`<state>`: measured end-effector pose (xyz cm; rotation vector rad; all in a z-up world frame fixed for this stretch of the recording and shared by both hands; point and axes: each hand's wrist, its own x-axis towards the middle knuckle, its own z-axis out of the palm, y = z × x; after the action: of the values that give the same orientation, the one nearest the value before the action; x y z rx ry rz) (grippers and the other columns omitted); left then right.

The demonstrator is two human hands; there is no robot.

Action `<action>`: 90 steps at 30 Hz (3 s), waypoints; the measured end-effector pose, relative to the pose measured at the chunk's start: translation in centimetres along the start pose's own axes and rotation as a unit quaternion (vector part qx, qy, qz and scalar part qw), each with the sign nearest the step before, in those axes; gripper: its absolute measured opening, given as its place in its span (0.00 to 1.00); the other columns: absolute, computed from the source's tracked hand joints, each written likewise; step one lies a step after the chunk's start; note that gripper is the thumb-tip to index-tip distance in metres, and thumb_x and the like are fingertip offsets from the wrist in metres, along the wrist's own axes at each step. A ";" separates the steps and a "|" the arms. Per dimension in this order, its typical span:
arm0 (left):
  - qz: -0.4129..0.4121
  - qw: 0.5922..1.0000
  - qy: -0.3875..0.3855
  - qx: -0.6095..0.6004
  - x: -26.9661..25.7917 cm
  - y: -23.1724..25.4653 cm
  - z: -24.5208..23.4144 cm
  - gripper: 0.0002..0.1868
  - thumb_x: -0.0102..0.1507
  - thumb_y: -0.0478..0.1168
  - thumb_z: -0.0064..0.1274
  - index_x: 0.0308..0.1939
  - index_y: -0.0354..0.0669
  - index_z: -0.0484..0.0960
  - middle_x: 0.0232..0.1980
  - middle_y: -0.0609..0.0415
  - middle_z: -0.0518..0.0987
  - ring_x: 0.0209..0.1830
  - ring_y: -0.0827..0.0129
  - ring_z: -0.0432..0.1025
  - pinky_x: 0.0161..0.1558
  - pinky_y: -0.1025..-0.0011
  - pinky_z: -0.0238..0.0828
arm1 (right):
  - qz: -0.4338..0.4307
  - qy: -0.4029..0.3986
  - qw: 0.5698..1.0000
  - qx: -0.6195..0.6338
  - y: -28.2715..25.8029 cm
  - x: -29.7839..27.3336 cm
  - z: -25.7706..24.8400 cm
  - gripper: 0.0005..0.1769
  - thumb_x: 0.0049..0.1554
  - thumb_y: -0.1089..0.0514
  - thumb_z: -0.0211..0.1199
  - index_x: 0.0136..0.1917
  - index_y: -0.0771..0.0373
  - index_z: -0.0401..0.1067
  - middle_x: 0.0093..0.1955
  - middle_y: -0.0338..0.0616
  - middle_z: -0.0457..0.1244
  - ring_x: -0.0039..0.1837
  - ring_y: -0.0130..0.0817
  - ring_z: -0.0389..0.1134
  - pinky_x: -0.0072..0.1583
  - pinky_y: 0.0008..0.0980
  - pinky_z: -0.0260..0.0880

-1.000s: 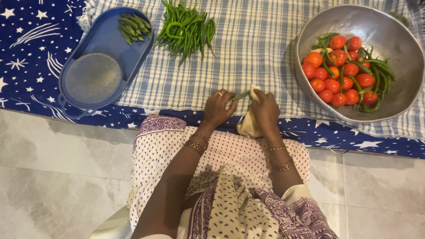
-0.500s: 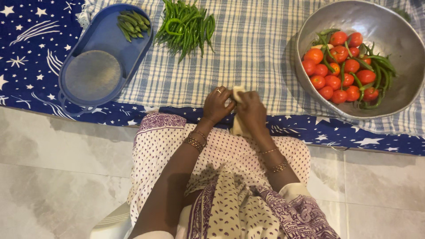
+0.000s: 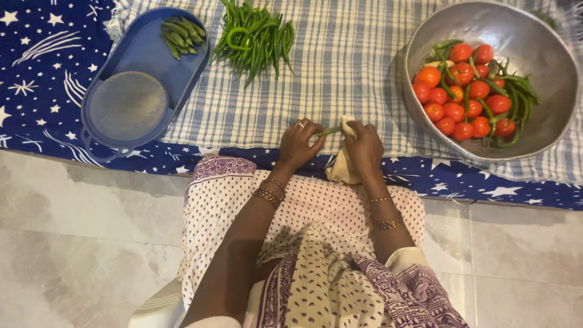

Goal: The person picks up green peppers from a metal bowl and wipes each one with a white cloth, then places them onto a blue tray.

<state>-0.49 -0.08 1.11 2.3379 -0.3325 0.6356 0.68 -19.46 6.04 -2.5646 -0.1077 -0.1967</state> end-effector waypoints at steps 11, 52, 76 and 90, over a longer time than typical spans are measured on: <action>0.015 1.000 -0.001 -0.008 -0.3 -0.4 0.3 0.08 0.62 0.44 0.60 0.40 0.47 0.78 0.42 0.55 0.76 0.41 0.62 0.74 0.43 0.61 0.73 | 0.020 0.113 0.992 0.061 3.1 -0.8 0.3 0.21 0.56 0.61 0.67 0.63 0.57 0.77 0.52 0.51 0.67 0.53 0.48 0.71 0.55 0.43 0.72; 0.016 0.999 -0.030 -0.004 -0.2 -0.9 0.1 0.07 0.60 0.43 0.57 0.38 0.48 0.76 0.40 0.56 0.74 0.43 0.64 0.72 0.46 0.62 0.72 | 0.008 -0.014 1.000 -0.008 -4.0 -2.1 1.8 0.20 0.56 0.55 0.64 0.63 0.52 0.76 0.51 0.49 0.68 0.51 0.49 0.71 0.52 0.46 0.70; 0.009 0.999 -0.033 -0.015 -0.4 -1.0 0.1 0.09 0.60 0.44 0.59 0.40 0.48 0.77 0.44 0.56 0.76 0.47 0.62 0.73 0.50 0.61 0.71 | 0.002 -0.048 0.999 0.012 -6.3 -4.1 0.7 0.20 0.64 0.56 0.56 0.69 0.56 0.71 0.60 0.54 0.58 0.46 0.48 0.70 0.46 0.42 0.76; 0.038 0.999 -0.012 0.018 -0.1 -0.3 -0.4 0.09 0.62 0.43 0.54 0.42 0.45 0.76 0.45 0.54 0.73 0.45 0.62 0.71 0.47 0.61 0.71 | 0.093 0.094 0.984 0.122 -0.1 -2.8 -0.6 0.13 0.64 0.63 0.60 0.61 0.62 0.77 0.57 0.48 0.61 0.55 0.41 0.70 0.57 0.37 0.72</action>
<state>-0.55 0.44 1.16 2.3775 -0.4253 0.6549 -2.15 -19.82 6.17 -2.2833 0.1681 -0.3319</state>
